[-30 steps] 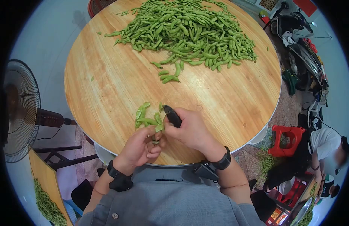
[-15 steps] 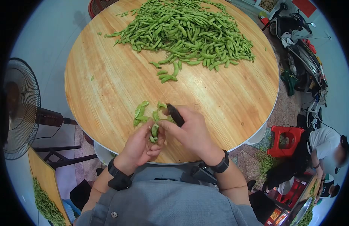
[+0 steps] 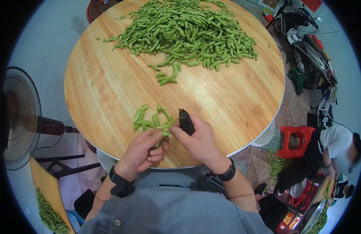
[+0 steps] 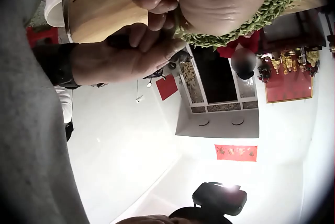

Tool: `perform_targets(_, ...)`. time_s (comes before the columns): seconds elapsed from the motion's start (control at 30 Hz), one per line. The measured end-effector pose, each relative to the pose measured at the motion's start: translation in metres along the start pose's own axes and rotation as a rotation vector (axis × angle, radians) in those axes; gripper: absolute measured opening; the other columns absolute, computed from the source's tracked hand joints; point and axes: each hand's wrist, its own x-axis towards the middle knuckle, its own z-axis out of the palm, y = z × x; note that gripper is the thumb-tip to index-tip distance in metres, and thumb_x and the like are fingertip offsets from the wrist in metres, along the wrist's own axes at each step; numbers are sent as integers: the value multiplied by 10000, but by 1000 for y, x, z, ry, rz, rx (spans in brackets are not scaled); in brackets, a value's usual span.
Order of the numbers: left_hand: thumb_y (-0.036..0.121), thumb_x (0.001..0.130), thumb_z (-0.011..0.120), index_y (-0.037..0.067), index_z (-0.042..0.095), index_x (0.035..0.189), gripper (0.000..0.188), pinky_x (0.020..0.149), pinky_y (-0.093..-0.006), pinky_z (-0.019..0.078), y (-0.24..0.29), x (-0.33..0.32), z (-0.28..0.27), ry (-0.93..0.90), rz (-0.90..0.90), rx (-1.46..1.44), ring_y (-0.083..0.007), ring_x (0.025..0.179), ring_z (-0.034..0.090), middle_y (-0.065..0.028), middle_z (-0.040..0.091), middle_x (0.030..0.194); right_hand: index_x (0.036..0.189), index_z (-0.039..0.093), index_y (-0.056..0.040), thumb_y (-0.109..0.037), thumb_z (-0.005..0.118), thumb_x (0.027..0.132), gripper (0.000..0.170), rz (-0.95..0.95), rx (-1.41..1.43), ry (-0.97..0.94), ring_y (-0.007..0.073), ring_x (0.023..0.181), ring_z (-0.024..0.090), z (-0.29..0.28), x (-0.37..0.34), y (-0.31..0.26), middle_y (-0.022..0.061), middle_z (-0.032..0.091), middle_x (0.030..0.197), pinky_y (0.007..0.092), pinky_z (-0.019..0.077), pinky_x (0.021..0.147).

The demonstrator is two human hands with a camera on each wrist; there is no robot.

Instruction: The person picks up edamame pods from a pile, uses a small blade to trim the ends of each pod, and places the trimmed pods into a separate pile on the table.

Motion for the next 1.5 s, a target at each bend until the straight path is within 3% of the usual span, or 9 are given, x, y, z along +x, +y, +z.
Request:
perform_targets(0.3,189,865,594,75,516,815,147,374,-166,231,-5,4,3,55,176,240,-28,440,319,11,441,594,865,596,-22,-124,619,790,129,214,83,-315,40,584,445,-12,-5,-8,-50,508,662,209,376,513)
perform_targets(0.37,211,871,587,77,505,801,172,368,-179,233,-2,5,11,247,163,368,-32,432,329,29,429,581,862,596,-18,-128,621,784,137,229,111,-308,50,575,454,-10,-6,-6,-33,511,645,221,382,505)
perform_targets(0.43,226,885,564,78,503,811,177,368,-181,233,-8,8,6,250,239,474,-31,427,327,35,427,584,823,571,-12,-92,619,777,105,-235,-270,-104,55,523,456,-4,-4,1,-34,486,604,214,349,458)
perform_targets(0.57,265,921,503,22,556,891,251,522,-184,344,-9,6,14,181,249,496,-38,583,397,46,471,668,818,565,1,-84,618,766,112,-395,-387,-77,75,545,472,4,-7,8,-23,494,601,234,358,474)
perform_targets(0.83,263,947,438,80,467,838,215,388,-178,233,-19,8,3,14,295,535,-19,443,294,65,362,577,872,533,-24,-118,577,831,112,363,341,-339,44,491,447,-4,-7,-2,-35,485,618,197,351,436)
perform_targets(1.27,187,926,459,57,469,774,200,434,-192,266,-17,12,-4,72,741,1003,-29,499,319,46,378,586,997,543,-22,-97,556,832,181,200,255,-325,23,520,426,-2,-8,11,-46,496,686,183,346,456)
perform_targets(1.3,187,926,459,57,469,774,200,434,-192,266,-13,9,0,68,739,1008,-29,499,319,46,378,586,999,550,-15,-100,566,821,197,23,143,-286,37,539,442,-1,-8,16,-33,507,689,201,367,476)
perform_targets(1.37,202,928,455,60,499,802,194,400,-187,232,-2,1,11,75,137,204,-34,448,288,48,364,576,1001,557,-8,-103,577,811,213,-156,34,-239,50,557,458,0,-8,15,-21,518,692,218,388,497)
perform_targets(1.5,206,925,460,67,515,815,185,377,-180,198,-2,1,8,78,93,180,-33,414,258,54,354,565,957,575,-1,-80,600,797,180,-161,-130,-281,37,637,460,2,-11,4,-31,527,708,203,400,560)
